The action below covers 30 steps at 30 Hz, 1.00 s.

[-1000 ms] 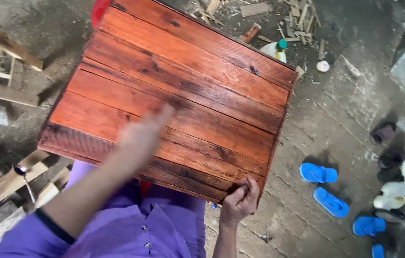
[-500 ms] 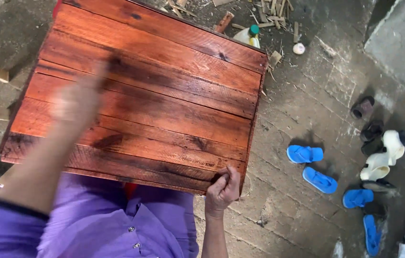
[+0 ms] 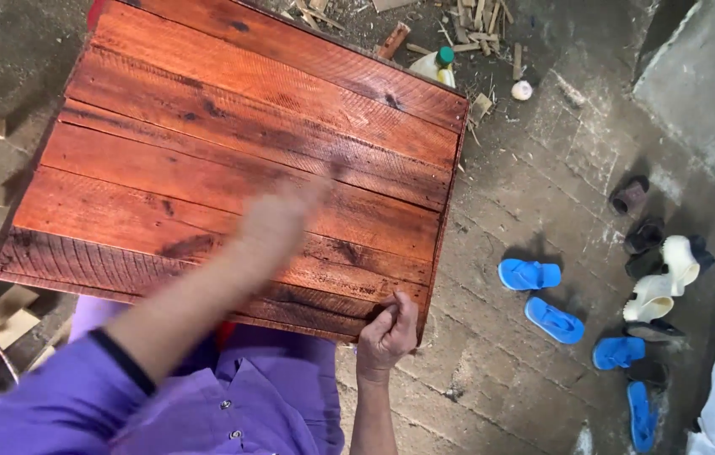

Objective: Applying wood stain to a wooden panel by rubbing it in with a cloth to ensure even coverage.

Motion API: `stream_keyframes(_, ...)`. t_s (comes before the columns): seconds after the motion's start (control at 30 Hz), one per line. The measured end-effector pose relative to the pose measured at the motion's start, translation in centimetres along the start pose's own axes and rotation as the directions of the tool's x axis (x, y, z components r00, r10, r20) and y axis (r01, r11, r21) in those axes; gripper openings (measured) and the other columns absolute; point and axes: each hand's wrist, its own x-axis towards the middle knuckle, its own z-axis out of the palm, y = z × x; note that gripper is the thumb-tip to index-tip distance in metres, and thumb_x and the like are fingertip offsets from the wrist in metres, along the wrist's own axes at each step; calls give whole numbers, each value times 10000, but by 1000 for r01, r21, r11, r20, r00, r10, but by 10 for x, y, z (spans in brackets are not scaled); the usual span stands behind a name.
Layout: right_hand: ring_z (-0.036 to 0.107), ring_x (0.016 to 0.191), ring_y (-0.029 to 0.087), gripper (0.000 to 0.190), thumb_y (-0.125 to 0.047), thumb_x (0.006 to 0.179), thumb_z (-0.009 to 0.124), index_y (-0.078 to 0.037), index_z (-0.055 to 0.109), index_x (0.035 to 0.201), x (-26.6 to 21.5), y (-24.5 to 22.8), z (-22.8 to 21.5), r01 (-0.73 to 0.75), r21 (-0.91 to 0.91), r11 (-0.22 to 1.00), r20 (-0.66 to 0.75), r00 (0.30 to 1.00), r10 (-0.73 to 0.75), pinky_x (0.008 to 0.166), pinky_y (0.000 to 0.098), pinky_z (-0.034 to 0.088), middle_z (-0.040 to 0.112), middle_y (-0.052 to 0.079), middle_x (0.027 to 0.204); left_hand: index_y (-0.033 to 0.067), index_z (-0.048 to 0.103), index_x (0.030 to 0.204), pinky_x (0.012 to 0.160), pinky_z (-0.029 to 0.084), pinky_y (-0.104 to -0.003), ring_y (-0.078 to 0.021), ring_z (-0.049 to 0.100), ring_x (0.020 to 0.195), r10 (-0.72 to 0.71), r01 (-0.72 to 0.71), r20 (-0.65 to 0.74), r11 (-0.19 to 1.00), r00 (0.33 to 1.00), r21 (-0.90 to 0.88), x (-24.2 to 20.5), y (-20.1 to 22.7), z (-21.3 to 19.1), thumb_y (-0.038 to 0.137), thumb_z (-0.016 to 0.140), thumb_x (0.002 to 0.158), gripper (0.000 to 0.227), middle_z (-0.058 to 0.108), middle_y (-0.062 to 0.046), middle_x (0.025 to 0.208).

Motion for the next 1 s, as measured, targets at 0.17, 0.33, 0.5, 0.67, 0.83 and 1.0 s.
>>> stream_keyframes(0.17,593,802,198,367,76,942,387,-43,601,1215,3,-6,-3,-79,15,997,22,997,78,752,318,521,578,77,879,363,232,1653,460,565,-370,-251,614,586,341,-344,-110,939,934,-13,-20,37,-6,20,452,1038,738,590,-126,919)
stream_keyframes(0.33,594,786,202,351,61,956,386,-52,595,1214,3,-4,-1,-23,-12,1000,16,1000,23,729,319,528,580,79,871,363,319,1521,392,523,-369,-270,718,537,15,75,-445,980,896,184,24,-74,-19,102,516,920,685,682,-110,896)
stream_keyframes(0.5,588,732,195,357,117,930,417,-54,611,1176,4,-6,0,24,-91,996,28,999,-22,669,308,511,600,60,846,256,466,1562,496,647,-409,-367,809,745,-374,429,-398,901,838,57,77,-215,-56,133,445,1035,542,784,-218,889)
stream_keyframes(0.67,610,721,188,282,73,955,455,-51,636,1132,5,-3,2,40,-77,996,49,998,-36,653,307,529,630,66,835,236,503,1510,632,614,-490,-425,763,892,-370,329,-338,928,865,-174,91,-183,-71,106,436,1020,512,778,-261,1033)
stream_keyframes(0.83,619,724,192,312,64,954,465,-79,647,1163,5,-5,-2,3,-81,997,50,999,1,684,317,525,633,40,838,229,448,1291,563,577,-423,-296,731,776,86,-126,-494,991,865,-49,128,-11,8,-21,595,765,601,735,-89,880)
stream_keyframes(1.0,630,768,195,345,76,938,456,-55,678,1168,-5,10,3,-84,-67,994,11,996,85,751,314,536,654,60,910,135,151,1679,571,560,-242,-159,599,687,408,-388,-180,912,895,135,28,91,-30,14,376,1081,651,661,-158,1027)
